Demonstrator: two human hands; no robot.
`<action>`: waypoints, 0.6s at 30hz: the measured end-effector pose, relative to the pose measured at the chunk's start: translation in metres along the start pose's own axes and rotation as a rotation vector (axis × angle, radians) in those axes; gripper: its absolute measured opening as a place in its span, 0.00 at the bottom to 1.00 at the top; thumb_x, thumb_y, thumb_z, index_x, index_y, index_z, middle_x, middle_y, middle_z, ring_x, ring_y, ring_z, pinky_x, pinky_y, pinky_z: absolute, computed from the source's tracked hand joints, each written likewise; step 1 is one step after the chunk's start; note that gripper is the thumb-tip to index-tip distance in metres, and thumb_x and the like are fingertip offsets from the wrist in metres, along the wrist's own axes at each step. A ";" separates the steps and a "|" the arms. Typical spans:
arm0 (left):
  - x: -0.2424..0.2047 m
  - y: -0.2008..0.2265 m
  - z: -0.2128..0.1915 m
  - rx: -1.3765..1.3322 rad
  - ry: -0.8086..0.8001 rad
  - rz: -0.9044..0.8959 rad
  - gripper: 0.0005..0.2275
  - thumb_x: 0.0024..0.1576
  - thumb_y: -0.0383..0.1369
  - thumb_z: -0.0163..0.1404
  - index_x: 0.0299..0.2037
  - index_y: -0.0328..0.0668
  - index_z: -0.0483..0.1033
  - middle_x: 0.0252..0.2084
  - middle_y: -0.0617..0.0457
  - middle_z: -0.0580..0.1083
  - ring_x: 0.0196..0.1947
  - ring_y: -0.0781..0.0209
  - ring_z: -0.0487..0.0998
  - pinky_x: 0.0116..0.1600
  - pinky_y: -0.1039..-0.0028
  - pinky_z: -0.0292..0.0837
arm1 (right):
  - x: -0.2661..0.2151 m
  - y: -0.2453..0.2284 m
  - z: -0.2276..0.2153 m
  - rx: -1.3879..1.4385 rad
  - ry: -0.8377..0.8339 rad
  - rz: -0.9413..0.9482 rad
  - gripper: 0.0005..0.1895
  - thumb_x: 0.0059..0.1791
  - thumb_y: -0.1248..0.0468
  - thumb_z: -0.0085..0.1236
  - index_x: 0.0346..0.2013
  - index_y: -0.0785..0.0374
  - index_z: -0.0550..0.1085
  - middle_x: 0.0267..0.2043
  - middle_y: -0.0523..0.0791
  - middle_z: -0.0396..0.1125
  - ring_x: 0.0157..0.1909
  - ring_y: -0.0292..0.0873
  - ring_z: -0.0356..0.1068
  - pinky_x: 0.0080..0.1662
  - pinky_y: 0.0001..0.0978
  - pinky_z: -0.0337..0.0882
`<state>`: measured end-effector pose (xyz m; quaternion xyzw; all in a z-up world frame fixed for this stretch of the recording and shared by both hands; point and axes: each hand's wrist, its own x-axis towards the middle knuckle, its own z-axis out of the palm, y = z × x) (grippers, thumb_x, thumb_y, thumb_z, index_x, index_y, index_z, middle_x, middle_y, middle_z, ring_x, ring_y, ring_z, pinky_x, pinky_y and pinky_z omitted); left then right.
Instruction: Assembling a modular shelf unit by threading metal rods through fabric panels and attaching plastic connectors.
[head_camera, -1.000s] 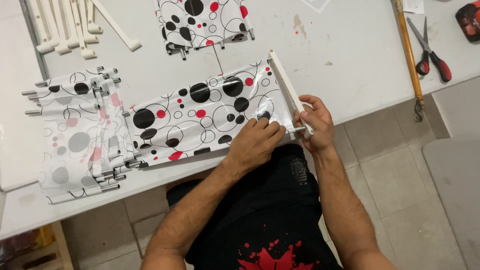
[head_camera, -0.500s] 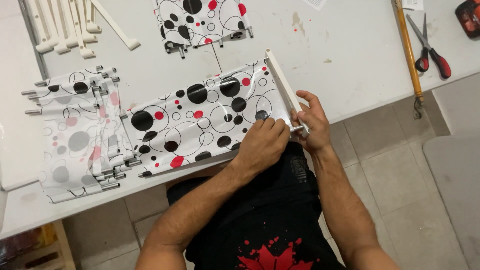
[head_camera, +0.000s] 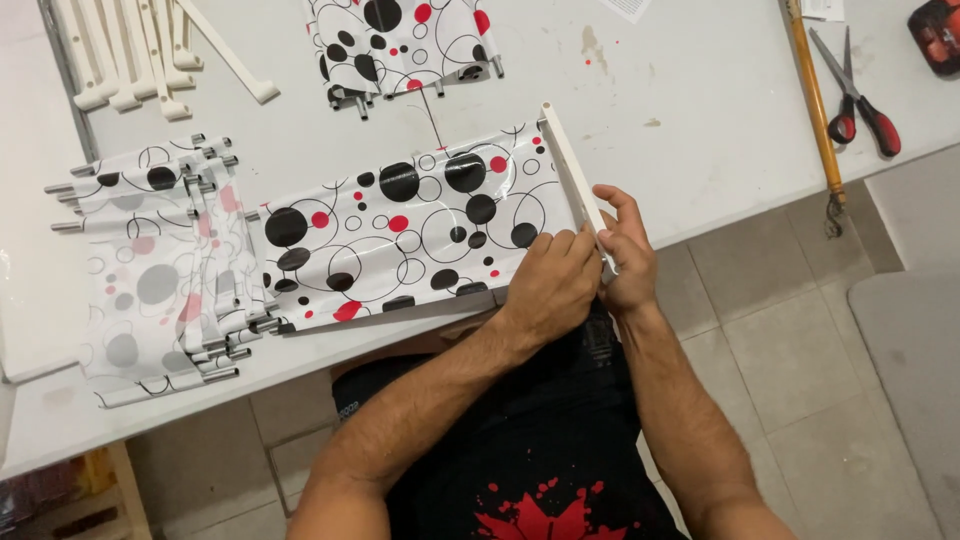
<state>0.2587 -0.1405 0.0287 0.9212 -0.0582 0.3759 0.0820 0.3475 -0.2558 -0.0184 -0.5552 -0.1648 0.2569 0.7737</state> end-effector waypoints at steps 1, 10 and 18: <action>-0.002 0.000 0.003 -0.002 -0.001 0.001 0.11 0.60 0.26 0.37 0.32 0.34 0.74 0.29 0.48 0.62 0.29 0.50 0.65 0.36 0.62 0.59 | 0.001 0.000 -0.001 0.000 0.003 0.001 0.32 0.46 0.62 0.45 0.66 0.62 0.58 0.46 0.54 0.70 0.39 0.41 0.69 0.41 0.32 0.70; -0.005 -0.002 0.015 -0.035 -0.057 0.002 0.11 0.56 0.25 0.37 0.28 0.35 0.74 0.26 0.52 0.61 0.26 0.55 0.62 0.36 0.63 0.57 | 0.008 -0.004 -0.007 -0.227 -0.098 -0.077 0.31 0.48 0.63 0.42 0.67 0.63 0.57 0.41 0.51 0.69 0.33 0.36 0.65 0.34 0.25 0.65; -0.016 -0.001 0.022 -0.105 -0.003 0.003 0.08 0.52 0.24 0.39 0.26 0.35 0.72 0.26 0.49 0.61 0.27 0.51 0.63 0.37 0.62 0.57 | 0.004 0.000 -0.007 -0.321 -0.159 -0.110 0.29 0.51 0.64 0.40 0.68 0.63 0.55 0.48 0.56 0.69 0.39 0.41 0.66 0.40 0.34 0.68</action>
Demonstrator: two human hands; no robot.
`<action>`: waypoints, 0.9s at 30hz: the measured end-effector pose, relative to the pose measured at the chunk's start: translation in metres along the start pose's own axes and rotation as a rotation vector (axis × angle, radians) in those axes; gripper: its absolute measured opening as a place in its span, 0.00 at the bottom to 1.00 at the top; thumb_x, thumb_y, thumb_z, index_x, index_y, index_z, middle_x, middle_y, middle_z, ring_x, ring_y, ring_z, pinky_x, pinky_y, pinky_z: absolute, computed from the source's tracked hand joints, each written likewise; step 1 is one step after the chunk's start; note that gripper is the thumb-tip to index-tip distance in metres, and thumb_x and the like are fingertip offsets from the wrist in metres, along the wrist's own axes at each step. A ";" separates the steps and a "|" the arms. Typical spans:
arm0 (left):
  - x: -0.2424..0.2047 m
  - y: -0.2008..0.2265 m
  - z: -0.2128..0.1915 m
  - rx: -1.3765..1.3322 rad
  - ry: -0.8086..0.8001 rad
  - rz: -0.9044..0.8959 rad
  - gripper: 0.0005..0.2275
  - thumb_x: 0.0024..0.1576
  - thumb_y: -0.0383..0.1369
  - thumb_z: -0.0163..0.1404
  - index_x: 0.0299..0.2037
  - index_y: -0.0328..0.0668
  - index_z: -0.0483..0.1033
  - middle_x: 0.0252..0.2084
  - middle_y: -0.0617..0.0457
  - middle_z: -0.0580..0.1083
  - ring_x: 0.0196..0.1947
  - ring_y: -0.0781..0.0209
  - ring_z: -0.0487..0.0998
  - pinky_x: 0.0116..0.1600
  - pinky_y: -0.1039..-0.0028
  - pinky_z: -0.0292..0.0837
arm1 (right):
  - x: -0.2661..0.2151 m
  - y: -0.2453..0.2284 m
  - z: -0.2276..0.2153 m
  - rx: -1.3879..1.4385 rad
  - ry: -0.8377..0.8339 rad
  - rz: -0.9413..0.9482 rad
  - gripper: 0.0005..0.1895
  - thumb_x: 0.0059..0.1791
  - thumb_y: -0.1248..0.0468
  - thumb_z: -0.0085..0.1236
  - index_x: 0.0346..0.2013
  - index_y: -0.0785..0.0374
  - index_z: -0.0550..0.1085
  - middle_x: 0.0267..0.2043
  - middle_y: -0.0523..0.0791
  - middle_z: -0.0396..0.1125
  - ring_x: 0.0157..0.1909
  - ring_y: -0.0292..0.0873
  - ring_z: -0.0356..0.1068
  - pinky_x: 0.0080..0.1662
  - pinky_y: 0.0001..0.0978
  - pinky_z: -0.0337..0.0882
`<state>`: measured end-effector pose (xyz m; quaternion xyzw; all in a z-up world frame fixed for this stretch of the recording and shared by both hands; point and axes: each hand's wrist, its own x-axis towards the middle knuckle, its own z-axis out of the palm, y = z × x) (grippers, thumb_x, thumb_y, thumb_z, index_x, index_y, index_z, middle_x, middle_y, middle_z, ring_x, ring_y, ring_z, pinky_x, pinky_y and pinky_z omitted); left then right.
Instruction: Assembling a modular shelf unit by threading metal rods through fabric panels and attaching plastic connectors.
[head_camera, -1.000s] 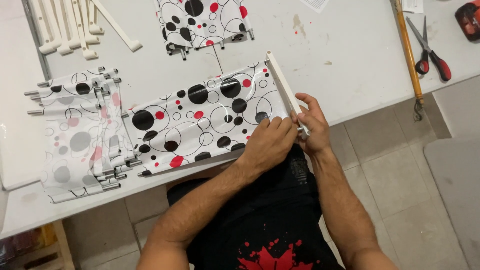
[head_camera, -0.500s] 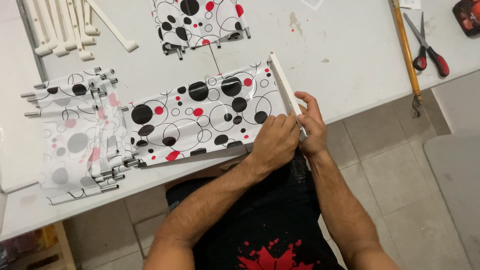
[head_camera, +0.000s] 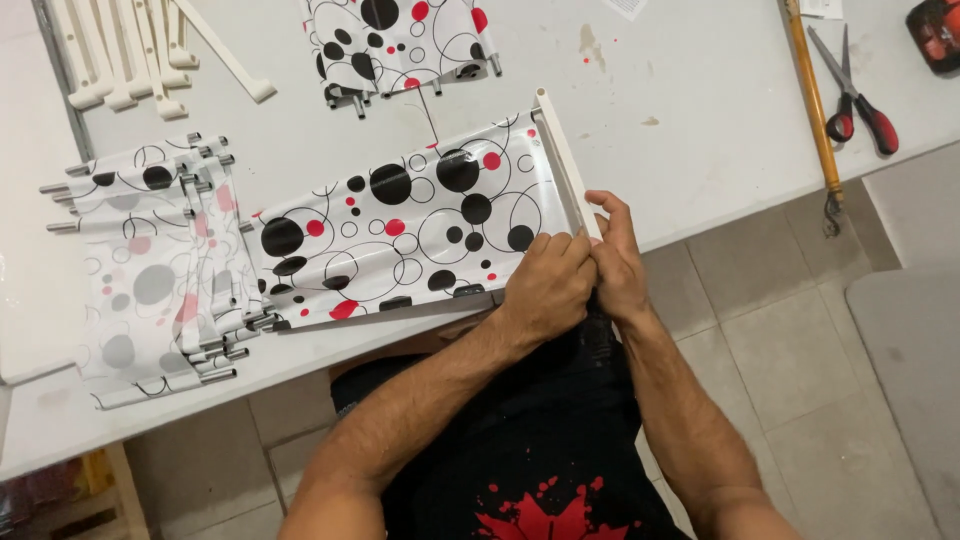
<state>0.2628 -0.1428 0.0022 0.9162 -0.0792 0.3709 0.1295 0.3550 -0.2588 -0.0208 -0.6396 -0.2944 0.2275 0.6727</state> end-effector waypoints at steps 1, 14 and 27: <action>0.001 0.001 -0.001 0.001 0.002 0.001 0.08 0.52 0.24 0.39 0.26 0.35 0.72 0.26 0.49 0.61 0.27 0.51 0.63 0.37 0.62 0.57 | -0.001 -0.006 0.001 -0.001 0.000 -0.002 0.29 0.51 0.64 0.40 0.68 0.63 0.55 0.48 0.56 0.69 0.39 0.41 0.66 0.40 0.34 0.68; -0.005 0.013 -0.018 -0.014 0.035 -0.030 0.08 0.58 0.25 0.42 0.32 0.36 0.76 0.30 0.49 0.65 0.28 0.51 0.68 0.36 0.63 0.61 | -0.016 -0.005 -0.004 0.129 0.015 0.107 0.36 0.57 0.47 0.39 0.76 0.60 0.48 0.49 0.51 0.64 0.42 0.40 0.63 0.45 0.35 0.68; -0.103 0.021 -0.014 -1.214 0.534 -1.415 0.14 0.67 0.46 0.45 0.37 0.47 0.64 0.22 0.67 0.63 0.21 0.79 0.64 0.27 0.89 0.57 | -0.026 0.004 0.003 0.720 0.089 -0.042 0.28 0.53 0.67 0.51 0.68 0.65 0.61 0.27 0.44 0.58 0.21 0.35 0.59 0.24 0.21 0.61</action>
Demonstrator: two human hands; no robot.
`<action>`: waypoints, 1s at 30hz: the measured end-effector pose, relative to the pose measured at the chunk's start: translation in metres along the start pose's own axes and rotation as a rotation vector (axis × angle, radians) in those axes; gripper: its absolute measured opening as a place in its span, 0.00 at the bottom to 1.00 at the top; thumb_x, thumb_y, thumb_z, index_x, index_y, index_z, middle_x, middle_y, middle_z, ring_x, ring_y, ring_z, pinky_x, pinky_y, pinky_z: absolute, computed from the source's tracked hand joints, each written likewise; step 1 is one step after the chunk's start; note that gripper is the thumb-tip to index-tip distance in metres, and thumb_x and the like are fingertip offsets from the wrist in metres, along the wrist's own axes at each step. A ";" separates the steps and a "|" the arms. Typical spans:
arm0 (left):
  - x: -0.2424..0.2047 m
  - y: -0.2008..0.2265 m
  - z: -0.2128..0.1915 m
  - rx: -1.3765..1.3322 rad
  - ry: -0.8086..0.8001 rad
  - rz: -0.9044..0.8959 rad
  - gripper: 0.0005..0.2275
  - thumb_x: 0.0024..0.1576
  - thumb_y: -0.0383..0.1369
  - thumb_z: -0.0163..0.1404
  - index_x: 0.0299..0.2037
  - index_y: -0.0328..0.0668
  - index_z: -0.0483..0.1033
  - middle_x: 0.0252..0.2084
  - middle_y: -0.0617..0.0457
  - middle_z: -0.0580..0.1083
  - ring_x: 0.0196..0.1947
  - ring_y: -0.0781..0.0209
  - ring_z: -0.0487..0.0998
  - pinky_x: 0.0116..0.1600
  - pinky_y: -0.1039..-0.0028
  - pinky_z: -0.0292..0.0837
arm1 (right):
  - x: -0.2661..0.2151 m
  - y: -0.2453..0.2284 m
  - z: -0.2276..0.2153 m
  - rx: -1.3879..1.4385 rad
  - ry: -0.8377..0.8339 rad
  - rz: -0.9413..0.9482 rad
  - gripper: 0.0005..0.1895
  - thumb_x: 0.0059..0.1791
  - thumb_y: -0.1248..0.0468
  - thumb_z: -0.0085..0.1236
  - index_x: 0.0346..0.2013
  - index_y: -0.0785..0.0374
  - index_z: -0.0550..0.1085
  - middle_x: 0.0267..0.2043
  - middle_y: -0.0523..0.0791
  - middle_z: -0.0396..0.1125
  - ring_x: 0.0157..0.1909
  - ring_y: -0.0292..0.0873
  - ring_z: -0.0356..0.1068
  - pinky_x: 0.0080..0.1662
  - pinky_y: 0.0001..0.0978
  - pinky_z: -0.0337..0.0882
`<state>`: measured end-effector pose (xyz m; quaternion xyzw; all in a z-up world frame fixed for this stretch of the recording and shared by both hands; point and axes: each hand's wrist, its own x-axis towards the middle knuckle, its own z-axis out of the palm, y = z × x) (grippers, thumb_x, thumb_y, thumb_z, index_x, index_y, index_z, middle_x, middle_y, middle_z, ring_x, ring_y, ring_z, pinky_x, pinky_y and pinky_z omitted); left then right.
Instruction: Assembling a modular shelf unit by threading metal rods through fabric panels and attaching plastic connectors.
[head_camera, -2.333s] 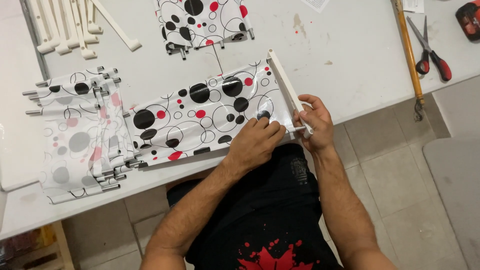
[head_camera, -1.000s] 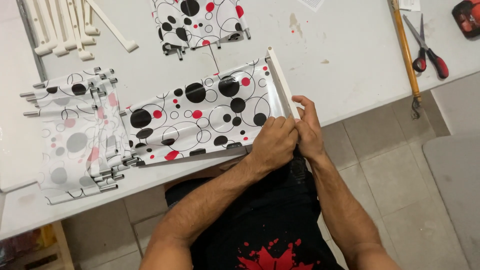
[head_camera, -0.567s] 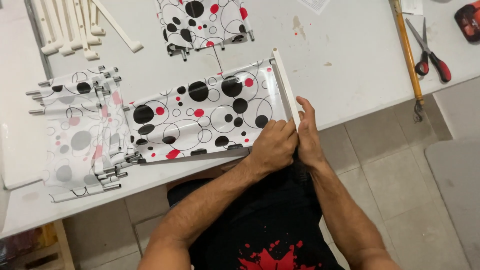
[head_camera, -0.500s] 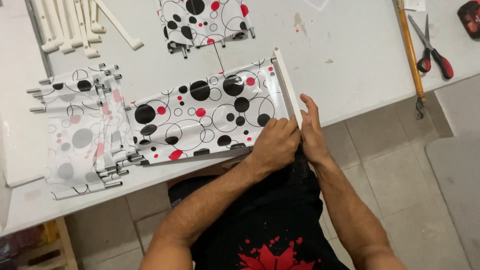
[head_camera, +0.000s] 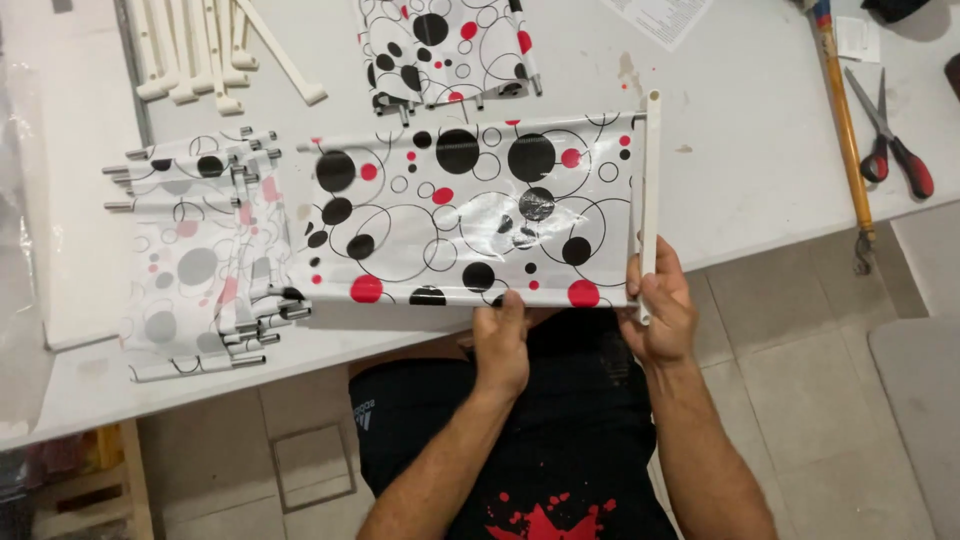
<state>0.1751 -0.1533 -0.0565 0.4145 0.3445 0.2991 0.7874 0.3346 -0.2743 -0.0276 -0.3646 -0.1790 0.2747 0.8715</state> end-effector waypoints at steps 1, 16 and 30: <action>0.002 0.026 0.002 -0.005 0.010 0.009 0.14 0.67 0.46 0.45 0.37 0.47 0.64 0.22 0.67 0.63 0.21 0.79 0.64 0.27 0.89 0.57 | -0.003 0.007 0.007 0.002 -0.012 0.006 0.28 0.53 0.67 0.51 0.68 0.65 0.61 0.27 0.44 0.58 0.21 0.35 0.59 0.24 0.21 0.61; 0.080 0.218 -0.034 0.551 -0.241 0.867 0.09 0.68 0.34 0.45 0.38 0.39 0.69 0.26 0.57 0.61 0.25 0.65 0.64 0.33 0.72 0.66 | 0.071 -0.029 0.068 -0.942 -0.075 -0.308 0.51 0.45 0.56 0.71 0.74 0.66 0.52 0.71 0.56 0.52 0.72 0.54 0.53 0.71 0.52 0.55; 0.098 0.186 -0.046 0.720 -0.239 0.715 0.16 0.66 0.48 0.44 0.35 0.46 0.70 0.22 0.56 0.71 0.24 0.62 0.72 0.35 0.70 0.72 | 0.104 -0.015 0.086 -1.134 -0.116 -0.435 0.14 0.57 0.54 0.65 0.46 0.62 0.77 0.38 0.45 0.73 0.45 0.45 0.76 0.54 0.39 0.72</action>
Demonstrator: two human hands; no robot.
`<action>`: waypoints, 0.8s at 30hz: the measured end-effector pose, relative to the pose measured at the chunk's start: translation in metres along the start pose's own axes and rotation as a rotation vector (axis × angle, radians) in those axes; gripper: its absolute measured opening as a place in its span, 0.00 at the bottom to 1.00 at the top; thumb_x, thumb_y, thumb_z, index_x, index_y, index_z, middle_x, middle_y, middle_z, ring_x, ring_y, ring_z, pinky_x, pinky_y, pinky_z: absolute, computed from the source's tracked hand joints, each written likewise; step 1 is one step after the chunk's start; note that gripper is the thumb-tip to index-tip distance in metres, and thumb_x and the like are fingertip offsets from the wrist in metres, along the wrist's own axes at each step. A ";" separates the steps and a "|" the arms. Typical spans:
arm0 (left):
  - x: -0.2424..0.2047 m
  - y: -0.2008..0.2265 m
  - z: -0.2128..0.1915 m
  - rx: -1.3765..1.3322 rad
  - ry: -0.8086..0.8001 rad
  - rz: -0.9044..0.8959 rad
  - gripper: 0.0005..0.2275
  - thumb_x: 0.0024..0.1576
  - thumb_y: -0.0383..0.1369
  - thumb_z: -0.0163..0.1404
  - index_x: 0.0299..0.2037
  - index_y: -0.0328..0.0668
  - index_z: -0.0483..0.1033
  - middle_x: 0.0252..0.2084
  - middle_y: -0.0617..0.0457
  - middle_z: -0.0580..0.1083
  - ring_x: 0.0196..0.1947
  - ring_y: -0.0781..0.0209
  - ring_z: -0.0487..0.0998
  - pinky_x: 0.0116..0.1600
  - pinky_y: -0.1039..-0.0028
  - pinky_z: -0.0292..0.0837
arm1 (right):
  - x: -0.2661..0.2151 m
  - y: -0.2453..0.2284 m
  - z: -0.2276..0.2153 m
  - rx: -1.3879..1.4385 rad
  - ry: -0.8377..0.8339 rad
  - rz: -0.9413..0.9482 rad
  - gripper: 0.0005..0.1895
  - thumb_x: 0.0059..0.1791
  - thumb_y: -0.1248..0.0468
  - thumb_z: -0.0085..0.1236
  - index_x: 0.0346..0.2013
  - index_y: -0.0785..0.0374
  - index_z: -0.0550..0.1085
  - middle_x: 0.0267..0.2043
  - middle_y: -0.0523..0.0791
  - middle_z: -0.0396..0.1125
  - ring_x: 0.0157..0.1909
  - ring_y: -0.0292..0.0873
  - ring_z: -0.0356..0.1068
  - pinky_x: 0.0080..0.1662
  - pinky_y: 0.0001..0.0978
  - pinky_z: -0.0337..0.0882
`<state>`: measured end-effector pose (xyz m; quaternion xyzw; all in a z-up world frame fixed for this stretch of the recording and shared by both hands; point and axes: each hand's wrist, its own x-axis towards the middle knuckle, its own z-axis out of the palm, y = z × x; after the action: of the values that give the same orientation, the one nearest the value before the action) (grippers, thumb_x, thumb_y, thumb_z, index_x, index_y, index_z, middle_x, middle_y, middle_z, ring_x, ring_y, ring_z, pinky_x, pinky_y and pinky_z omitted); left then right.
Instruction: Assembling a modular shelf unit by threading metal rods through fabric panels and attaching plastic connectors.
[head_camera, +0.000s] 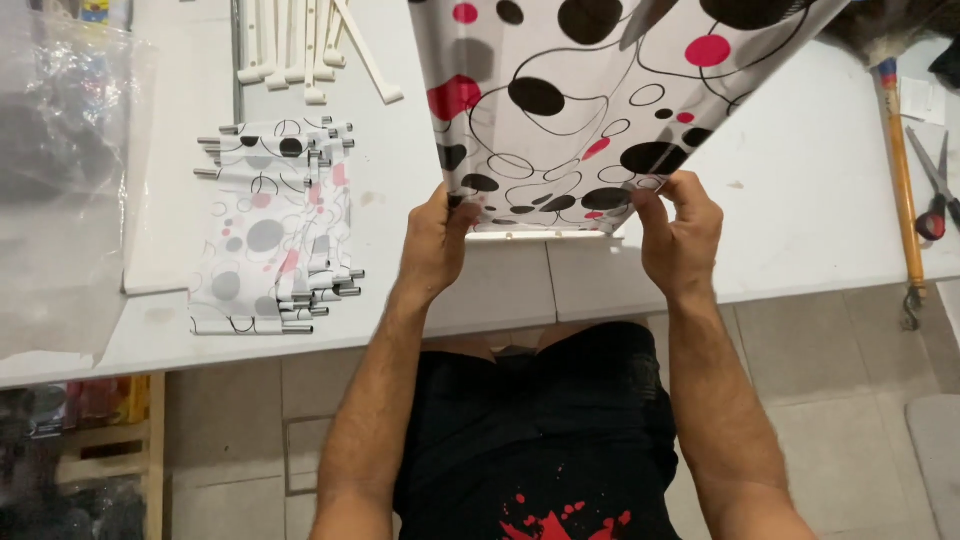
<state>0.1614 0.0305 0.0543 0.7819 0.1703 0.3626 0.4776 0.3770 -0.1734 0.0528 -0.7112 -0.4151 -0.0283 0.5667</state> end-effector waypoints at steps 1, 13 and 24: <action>-0.006 -0.012 0.002 0.001 0.001 -0.005 0.16 0.66 0.48 0.44 0.35 0.46 0.70 0.22 0.56 0.71 0.24 0.62 0.72 0.35 0.70 0.72 | -0.003 0.002 -0.002 0.001 -0.004 0.003 0.14 0.57 0.54 0.65 0.46 0.62 0.77 0.38 0.45 0.73 0.45 0.45 0.76 0.54 0.39 0.72; 0.091 -0.004 -0.016 0.317 -0.046 0.186 0.08 0.64 0.35 0.52 0.49 0.46 0.80 0.35 0.49 0.78 0.37 0.48 0.81 0.47 0.62 0.75 | -0.095 0.001 0.032 0.735 -0.126 0.441 0.11 0.52 0.64 0.56 0.42 0.70 0.68 0.28 0.52 0.72 0.28 0.44 0.76 0.29 0.33 0.77; 0.132 -0.097 -0.017 0.695 -0.361 -0.223 0.08 0.59 0.34 0.54 0.47 0.55 0.84 0.41 0.50 0.80 0.43 0.44 0.83 0.50 0.51 0.76 | -0.133 -0.006 0.022 0.720 -0.660 0.867 0.29 0.48 0.57 0.58 0.58 0.75 0.70 0.47 0.63 0.78 0.38 0.46 0.80 0.37 0.35 0.80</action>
<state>0.2463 0.1684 0.0280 0.9246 0.2801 0.0862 0.2434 0.2765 -0.2292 -0.0189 -0.5512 -0.2265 0.5635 0.5722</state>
